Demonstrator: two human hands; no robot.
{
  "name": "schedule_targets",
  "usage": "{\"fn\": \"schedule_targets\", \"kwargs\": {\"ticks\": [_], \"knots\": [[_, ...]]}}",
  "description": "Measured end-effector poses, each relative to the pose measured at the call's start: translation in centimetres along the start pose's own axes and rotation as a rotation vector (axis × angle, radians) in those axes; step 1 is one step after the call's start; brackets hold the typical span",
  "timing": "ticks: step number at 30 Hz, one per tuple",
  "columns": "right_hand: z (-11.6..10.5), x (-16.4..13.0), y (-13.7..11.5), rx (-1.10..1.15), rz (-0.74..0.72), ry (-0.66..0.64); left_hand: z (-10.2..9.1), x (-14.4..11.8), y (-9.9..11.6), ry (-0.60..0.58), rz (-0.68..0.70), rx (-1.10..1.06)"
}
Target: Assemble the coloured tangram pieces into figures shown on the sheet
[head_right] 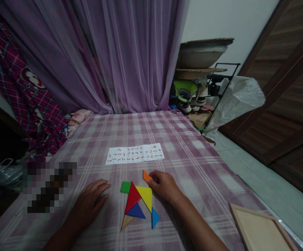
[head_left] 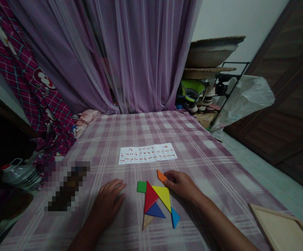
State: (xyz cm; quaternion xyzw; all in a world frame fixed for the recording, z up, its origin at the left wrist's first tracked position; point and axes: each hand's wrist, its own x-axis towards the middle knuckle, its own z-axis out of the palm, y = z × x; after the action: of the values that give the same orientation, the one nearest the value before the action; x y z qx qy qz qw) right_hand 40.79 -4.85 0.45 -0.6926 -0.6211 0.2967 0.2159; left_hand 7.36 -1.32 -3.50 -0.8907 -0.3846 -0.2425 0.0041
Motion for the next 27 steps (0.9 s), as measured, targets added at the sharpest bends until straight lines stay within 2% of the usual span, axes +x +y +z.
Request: {"fn": "schedule_targets", "kwargs": {"ticks": [9,18,27], "knots": [[0.2,-1.8,1.4,0.17,-0.009,0.084,-0.4,0.8,0.2,-0.05,-0.02,-0.022],[-0.4,-8.2,2.7,-0.004,0.114,0.131,0.1,1.0,-0.1,-0.024,-0.024,-0.024],[0.0,-15.0,1.6,-0.281,0.131,0.12,0.3,0.8,0.1,-0.061,-0.015,0.013]]}}
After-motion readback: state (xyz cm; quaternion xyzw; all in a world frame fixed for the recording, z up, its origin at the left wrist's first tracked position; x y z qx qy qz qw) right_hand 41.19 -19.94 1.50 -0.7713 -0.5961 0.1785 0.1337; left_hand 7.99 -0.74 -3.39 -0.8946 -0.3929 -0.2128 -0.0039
